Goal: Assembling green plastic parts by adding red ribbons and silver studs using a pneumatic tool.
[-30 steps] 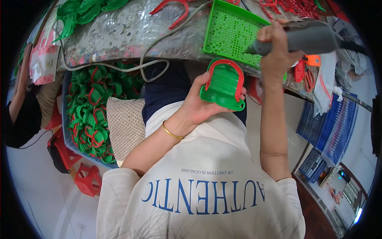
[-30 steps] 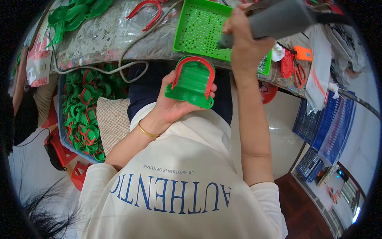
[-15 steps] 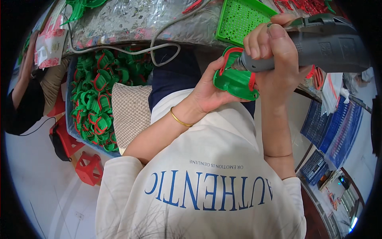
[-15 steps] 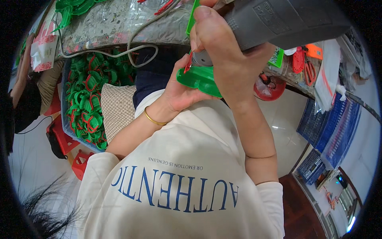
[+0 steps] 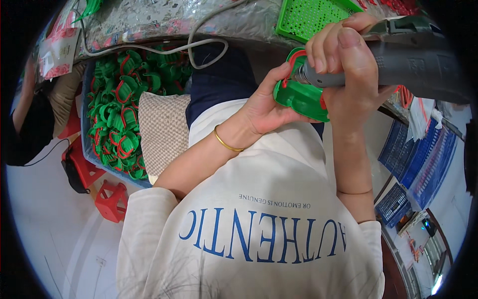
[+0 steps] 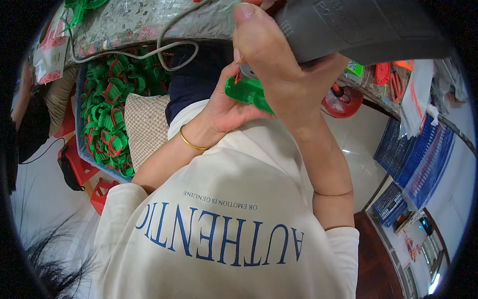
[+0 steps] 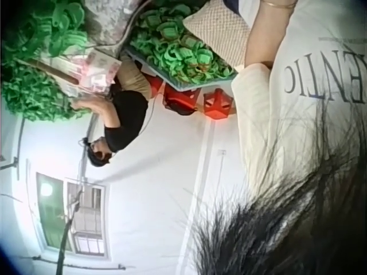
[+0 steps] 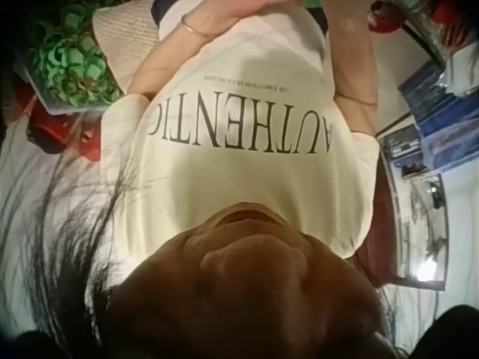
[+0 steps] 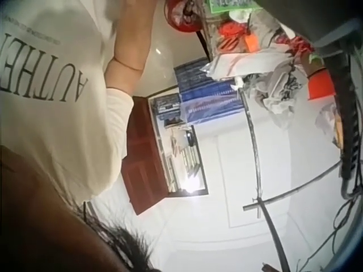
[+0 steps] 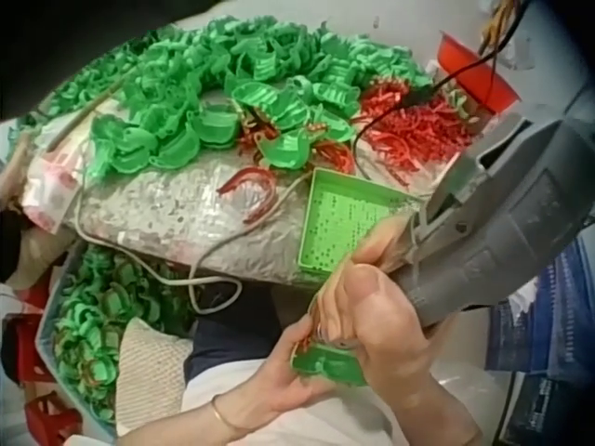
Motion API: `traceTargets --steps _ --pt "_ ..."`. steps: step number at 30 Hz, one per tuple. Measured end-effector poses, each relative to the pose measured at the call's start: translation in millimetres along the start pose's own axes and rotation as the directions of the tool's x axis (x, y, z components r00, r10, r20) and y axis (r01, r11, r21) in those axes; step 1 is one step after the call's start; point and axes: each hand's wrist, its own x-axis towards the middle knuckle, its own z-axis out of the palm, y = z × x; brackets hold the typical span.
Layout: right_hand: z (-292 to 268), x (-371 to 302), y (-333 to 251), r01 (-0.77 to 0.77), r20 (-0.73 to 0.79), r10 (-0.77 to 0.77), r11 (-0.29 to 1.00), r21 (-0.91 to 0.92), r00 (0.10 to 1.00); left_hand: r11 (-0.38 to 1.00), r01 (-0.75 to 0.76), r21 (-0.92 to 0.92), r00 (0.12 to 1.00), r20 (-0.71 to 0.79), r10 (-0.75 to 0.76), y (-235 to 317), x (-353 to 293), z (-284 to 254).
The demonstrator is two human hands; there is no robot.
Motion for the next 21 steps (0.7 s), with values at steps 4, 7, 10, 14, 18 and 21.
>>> traceTargets --steps 4,7,10,14,18,21 --pt "-2 -2 3 0.026 0.007 -0.025 0.999 -0.048 1.0 0.999 -0.03 0.045 1.0 0.006 0.03 -1 2 0" --pt "-4 -5 13 0.027 0.065 -0.022 0.996 -0.082 0.998 0.999 -0.028 0.024 0.997 -0.074 0.03 1 -1 -1" --pt "-18 -2 9 0.001 0.179 0.024 0.991 -0.137 0.984 0.998 -0.027 -0.054 0.996 -0.089 0.022 -4 -3 13" --pt "-49 32 -17 -0.252 0.56 -0.051 0.857 0.45 0.827 0.99 -0.077 0.114 0.997 -0.019 0.08 2 -1 12" --pt "-28 54 -51 -0.015 0.345 -0.101 0.948 0.318 0.933 0.973 -0.125 0.195 0.986 0.13 0.1 29 -42 13" --pt "-55 75 -69 0.164 0.296 -0.098 0.964 -0.209 0.95 0.949 -0.294 0.112 0.945 0.184 0.271 71 -102 3"
